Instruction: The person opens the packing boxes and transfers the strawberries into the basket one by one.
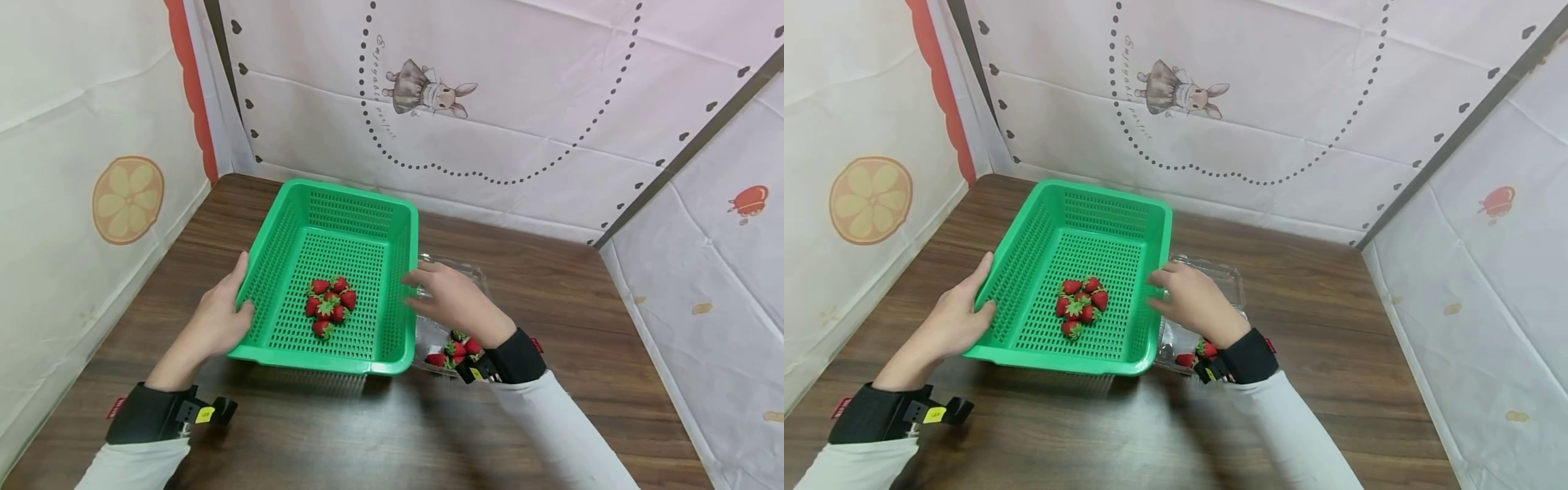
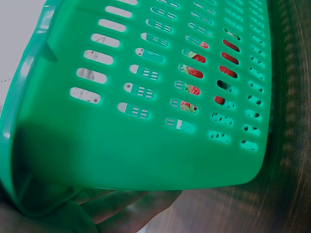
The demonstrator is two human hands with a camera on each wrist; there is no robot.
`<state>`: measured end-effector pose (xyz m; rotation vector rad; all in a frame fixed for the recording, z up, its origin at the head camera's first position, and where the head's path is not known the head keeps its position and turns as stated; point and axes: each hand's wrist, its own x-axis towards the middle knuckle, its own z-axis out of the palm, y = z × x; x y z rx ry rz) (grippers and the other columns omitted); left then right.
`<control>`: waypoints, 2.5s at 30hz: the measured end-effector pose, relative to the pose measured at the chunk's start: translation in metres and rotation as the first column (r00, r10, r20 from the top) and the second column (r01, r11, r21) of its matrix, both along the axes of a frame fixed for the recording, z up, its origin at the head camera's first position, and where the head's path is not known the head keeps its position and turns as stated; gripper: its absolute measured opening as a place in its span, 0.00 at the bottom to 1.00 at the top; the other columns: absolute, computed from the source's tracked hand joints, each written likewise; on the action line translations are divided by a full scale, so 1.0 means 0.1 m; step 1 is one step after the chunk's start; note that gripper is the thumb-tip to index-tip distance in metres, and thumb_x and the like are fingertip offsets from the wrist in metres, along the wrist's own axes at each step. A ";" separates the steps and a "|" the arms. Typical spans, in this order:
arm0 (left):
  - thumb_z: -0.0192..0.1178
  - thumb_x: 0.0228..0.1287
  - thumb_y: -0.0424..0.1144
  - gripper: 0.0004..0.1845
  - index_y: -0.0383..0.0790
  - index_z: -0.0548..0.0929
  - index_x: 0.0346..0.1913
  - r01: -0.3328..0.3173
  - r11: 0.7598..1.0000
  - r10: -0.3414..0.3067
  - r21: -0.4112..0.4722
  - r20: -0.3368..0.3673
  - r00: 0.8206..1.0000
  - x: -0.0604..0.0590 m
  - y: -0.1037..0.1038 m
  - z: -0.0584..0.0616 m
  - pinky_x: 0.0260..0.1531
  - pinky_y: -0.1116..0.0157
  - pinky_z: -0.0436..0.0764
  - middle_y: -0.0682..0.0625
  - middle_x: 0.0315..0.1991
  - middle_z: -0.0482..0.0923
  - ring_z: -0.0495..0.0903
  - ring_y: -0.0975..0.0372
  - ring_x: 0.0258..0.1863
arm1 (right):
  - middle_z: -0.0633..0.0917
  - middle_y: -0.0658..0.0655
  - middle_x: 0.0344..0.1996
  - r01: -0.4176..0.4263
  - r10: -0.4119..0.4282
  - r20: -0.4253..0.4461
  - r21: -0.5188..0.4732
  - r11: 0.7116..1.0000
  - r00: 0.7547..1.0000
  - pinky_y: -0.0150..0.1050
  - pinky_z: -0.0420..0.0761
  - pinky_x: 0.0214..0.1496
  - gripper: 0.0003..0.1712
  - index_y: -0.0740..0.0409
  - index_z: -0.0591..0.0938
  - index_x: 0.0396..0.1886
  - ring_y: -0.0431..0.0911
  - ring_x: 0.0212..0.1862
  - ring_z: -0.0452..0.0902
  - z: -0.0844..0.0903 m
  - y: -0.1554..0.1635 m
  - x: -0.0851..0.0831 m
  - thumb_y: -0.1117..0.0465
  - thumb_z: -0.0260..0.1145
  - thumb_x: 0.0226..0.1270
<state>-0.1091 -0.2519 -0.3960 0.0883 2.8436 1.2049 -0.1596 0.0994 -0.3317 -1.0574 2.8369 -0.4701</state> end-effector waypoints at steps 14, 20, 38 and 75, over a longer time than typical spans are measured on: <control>0.43 0.68 0.27 0.43 0.46 0.29 0.76 0.004 1.000 -0.004 0.006 -0.005 1.000 0.00 0.00 0.01 0.62 0.33 0.56 0.30 0.76 0.38 0.48 0.34 0.72 | 0.84 0.55 0.48 0.077 -0.080 0.062 0.042 0.996 0.995 0.43 0.80 0.51 0.16 0.55 0.82 0.51 0.47 0.50 0.81 -0.21 0.33 0.11 0.57 0.67 0.65; 0.43 0.68 0.27 0.43 0.46 0.29 0.76 0.004 1.000 -0.004 0.003 -0.004 1.000 0.01 0.00 0.01 0.62 0.33 0.56 0.29 0.76 0.39 0.48 0.34 0.72 | 0.84 0.58 0.49 0.087 -0.094 0.103 0.065 0.994 0.990 0.45 0.81 0.52 0.17 0.55 0.81 0.52 0.50 0.51 0.80 -0.26 0.40 0.12 0.56 0.67 0.65; 0.43 0.69 0.28 0.43 0.47 0.28 0.76 0.011 1.000 -0.011 -0.012 -0.002 1.000 0.01 -0.01 0.00 0.62 0.33 0.56 0.29 0.76 0.39 0.47 0.33 0.72 | 0.84 0.59 0.45 0.123 -0.140 0.104 0.157 0.980 0.985 0.46 0.81 0.46 0.18 0.61 0.81 0.50 0.51 0.45 0.82 -0.49 0.63 0.16 0.59 0.69 0.62; 0.42 0.70 0.28 0.43 0.47 0.28 0.76 0.013 1.000 -0.013 -0.012 0.006 1.000 -0.01 0.00 0.03 0.62 0.33 0.57 0.29 0.76 0.39 0.49 0.33 0.71 | 0.85 0.52 0.31 0.054 -0.064 0.038 0.216 0.975 0.997 0.36 0.80 0.34 0.06 0.54 0.86 0.37 0.39 0.30 0.75 -0.80 0.69 0.17 0.63 0.70 0.59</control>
